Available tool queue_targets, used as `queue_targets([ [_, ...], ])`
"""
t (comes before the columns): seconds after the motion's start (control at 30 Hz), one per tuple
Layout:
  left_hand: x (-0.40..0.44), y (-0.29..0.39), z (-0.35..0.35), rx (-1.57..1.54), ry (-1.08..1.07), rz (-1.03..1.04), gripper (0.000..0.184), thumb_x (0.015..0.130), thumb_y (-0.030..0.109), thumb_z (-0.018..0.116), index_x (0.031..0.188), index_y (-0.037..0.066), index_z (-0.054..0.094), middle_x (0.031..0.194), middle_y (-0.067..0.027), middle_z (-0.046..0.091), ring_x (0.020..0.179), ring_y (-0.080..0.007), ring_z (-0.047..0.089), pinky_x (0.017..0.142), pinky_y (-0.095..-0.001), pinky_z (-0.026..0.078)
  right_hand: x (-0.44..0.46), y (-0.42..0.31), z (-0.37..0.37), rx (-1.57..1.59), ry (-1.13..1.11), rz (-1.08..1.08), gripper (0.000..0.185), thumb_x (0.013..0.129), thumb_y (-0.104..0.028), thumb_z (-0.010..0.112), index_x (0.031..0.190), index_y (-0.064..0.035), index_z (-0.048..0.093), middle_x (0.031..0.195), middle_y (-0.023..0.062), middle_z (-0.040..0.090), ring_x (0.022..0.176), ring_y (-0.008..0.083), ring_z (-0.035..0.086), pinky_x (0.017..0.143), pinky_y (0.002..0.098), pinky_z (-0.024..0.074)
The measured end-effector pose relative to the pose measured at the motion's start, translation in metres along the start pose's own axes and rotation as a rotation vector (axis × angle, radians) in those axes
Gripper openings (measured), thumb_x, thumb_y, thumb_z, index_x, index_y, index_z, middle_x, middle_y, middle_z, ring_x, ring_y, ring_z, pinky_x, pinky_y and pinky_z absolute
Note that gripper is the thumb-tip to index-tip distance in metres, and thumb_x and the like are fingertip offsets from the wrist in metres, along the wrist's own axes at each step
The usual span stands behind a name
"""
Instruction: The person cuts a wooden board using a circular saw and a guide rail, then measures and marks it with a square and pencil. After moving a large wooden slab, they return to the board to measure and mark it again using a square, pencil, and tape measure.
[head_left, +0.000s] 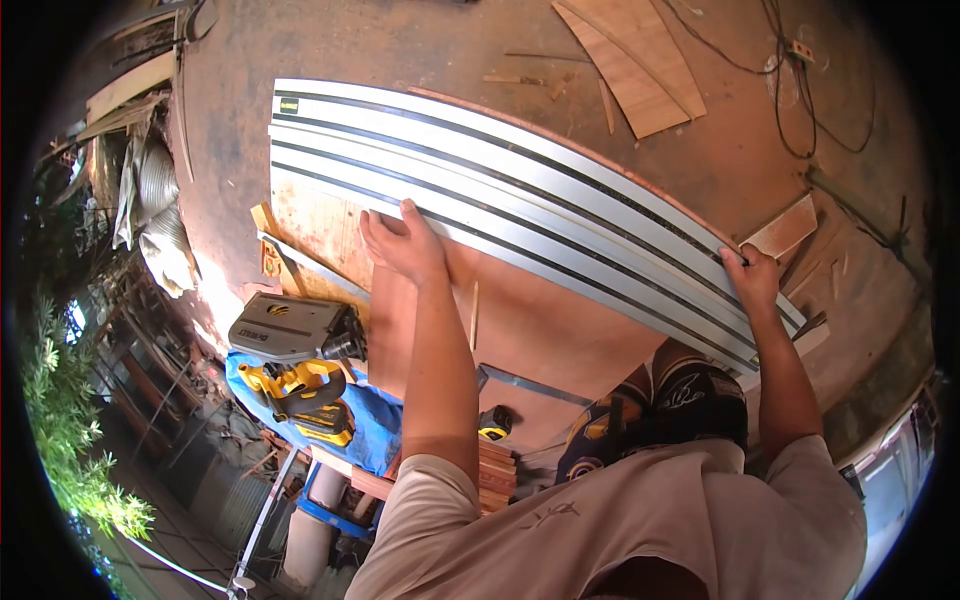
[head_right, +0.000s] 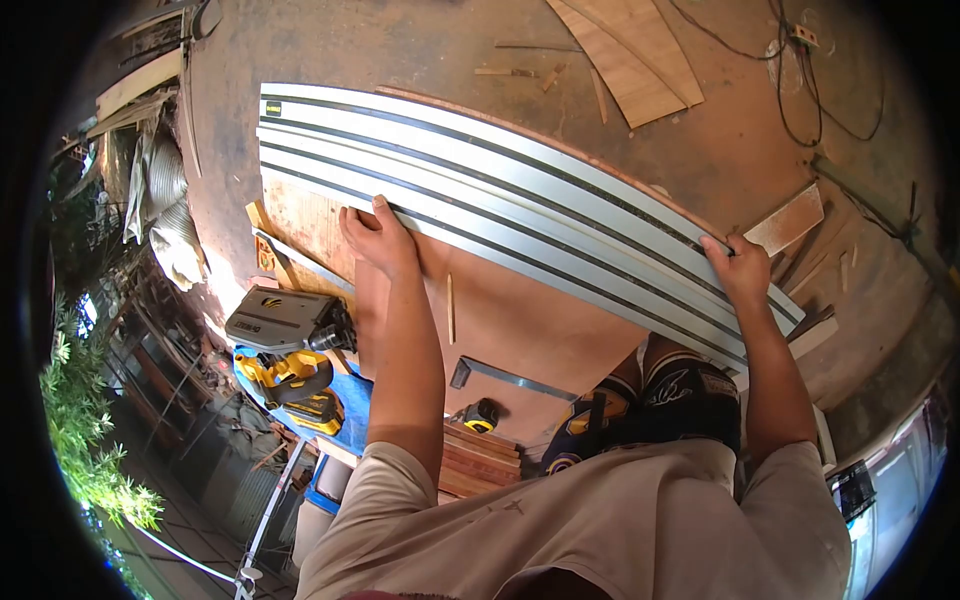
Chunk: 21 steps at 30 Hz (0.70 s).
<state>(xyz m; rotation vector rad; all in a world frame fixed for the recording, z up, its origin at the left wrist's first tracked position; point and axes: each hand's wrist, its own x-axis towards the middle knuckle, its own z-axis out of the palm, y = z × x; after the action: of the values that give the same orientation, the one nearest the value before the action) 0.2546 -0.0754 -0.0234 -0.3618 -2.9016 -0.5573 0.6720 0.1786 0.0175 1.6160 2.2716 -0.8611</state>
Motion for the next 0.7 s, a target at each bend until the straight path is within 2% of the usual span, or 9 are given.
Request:
queue_targets([
  [0.2, 0.003, 0.0, 0.001, 0.041, -0.05, 0.019, 0.061, 0.091, 0.042, 0.059, 0.126, -0.008, 0.053, 0.133, -0.0233, 0.051, 0.126, -0.0386, 0.044, 0.108, -0.0497, 0.028, -0.001, 0.0, -0.002, 0.005, -0.009, 0.033, 0.048, 0.079, -0.048, 0.074, 0.076, -0.001, 0.064, 0.065, 0.0233, 0.059, 0.063, 0.0417, 0.059, 0.058, 0.0428, 0.0463],
  [0.33, 0.003, 0.005, -0.002, 0.072, -0.073, -0.012, 0.062, 0.092, 0.044, 0.057, 0.127, -0.007, 0.053, 0.134, -0.0222, 0.051, 0.126, -0.0377, 0.044, 0.109, -0.0499, 0.027, -0.003, 0.001, 0.0, 0.067, 0.011, 0.033, 0.047, 0.079, -0.046, 0.075, 0.075, -0.0009, 0.062, 0.063, 0.0223, 0.056, 0.056, 0.0379, 0.052, 0.056, 0.0406, 0.0445],
  [0.4, 0.004, 0.007, -0.004, 0.01, -0.18, -0.106, 0.066, 0.092, 0.045, 0.057, 0.134, -0.005, 0.047, 0.145, -0.0184, 0.042, 0.137, -0.0345, 0.031, 0.117, -0.0487, 0.013, -0.003, -0.001, 0.0, 0.084, 0.014, 0.036, 0.047, 0.079, -0.045, 0.075, 0.074, -0.0009, 0.062, 0.062, 0.0218, 0.055, 0.054, 0.0364, 0.05, 0.055, 0.0397, 0.0438],
  [0.5, 0.003, 0.009, -0.006, 0.011, -0.182, -0.135, 0.068, 0.092, 0.047, 0.056, 0.135, -0.006, 0.046, 0.145, -0.0183, 0.041, 0.137, -0.0341, 0.031, 0.117, -0.0485, 0.012, -0.005, -0.003, -0.002, 0.097, 0.022, 0.03, 0.046, 0.08, -0.045, 0.075, 0.074, -0.001, 0.062, 0.061, 0.0212, 0.054, 0.053, 0.0347, 0.047, 0.054, 0.0388, 0.0429],
  [0.7, 0.004, 0.006, -0.004, 0.016, -0.191, -0.11, 0.071, 0.092, 0.049, 0.055, 0.135, -0.007, 0.045, 0.145, -0.0188, 0.041, 0.137, -0.0328, 0.032, 0.117, -0.0486, 0.011, -0.006, -0.002, 0.0, 0.09, 0.026, 0.03, 0.045, 0.08, -0.044, 0.075, 0.075, -0.0011, 0.062, 0.062, 0.0211, 0.055, 0.054, 0.0355, 0.05, 0.055, 0.0392, 0.0437],
])
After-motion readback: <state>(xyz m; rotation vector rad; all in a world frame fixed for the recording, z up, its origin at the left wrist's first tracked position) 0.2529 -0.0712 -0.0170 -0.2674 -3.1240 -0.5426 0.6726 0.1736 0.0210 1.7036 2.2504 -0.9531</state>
